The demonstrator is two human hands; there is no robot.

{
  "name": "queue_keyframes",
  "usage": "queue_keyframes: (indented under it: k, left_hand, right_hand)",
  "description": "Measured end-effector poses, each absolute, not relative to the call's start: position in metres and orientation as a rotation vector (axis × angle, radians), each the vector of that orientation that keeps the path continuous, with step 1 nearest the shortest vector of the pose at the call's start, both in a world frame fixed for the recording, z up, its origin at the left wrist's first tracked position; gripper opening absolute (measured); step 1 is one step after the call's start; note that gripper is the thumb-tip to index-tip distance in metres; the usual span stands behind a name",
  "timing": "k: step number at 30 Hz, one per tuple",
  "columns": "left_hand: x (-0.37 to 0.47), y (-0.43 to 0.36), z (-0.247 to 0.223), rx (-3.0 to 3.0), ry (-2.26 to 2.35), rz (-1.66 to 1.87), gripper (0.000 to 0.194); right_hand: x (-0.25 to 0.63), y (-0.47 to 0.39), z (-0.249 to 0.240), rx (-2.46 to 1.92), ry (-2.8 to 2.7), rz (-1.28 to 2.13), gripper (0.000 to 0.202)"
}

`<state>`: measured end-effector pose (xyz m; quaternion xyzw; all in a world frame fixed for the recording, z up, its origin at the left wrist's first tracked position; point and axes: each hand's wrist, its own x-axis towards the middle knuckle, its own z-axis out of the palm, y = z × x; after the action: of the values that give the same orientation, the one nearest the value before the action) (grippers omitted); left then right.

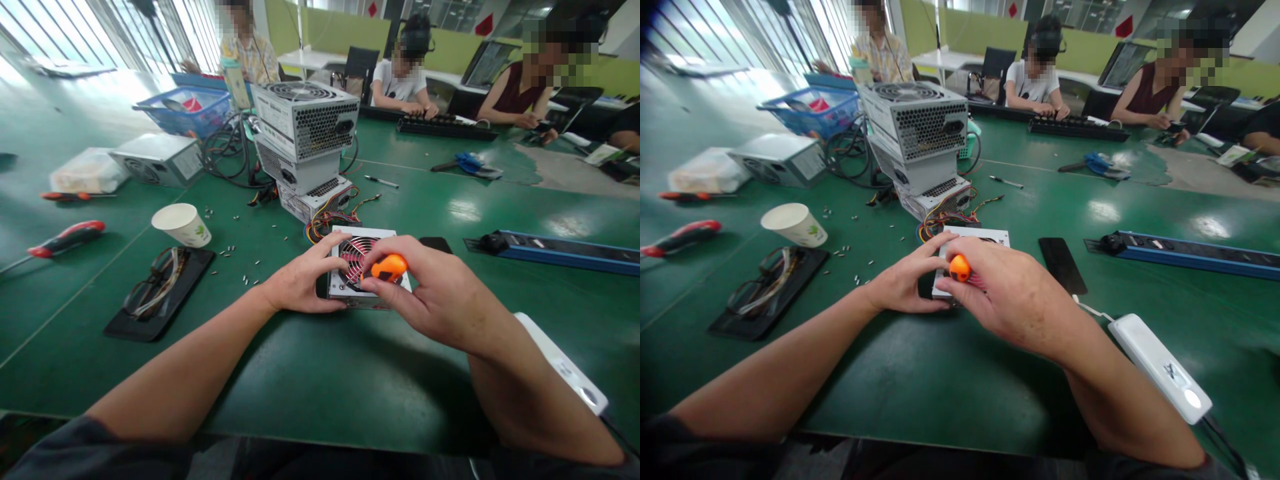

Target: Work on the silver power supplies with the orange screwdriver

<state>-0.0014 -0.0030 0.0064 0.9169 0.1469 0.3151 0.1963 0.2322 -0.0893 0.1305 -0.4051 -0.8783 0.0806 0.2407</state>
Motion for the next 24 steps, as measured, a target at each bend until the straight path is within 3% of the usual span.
queue_keyframes:
  k: [24]
  left_hand:
    - [0.0012,-0.0068,0.0081,2.572,0.365,0.9,0.045]
  right_hand:
    - [0.238,-0.0854,0.1261,-1.197,-2.127,0.281,0.029]
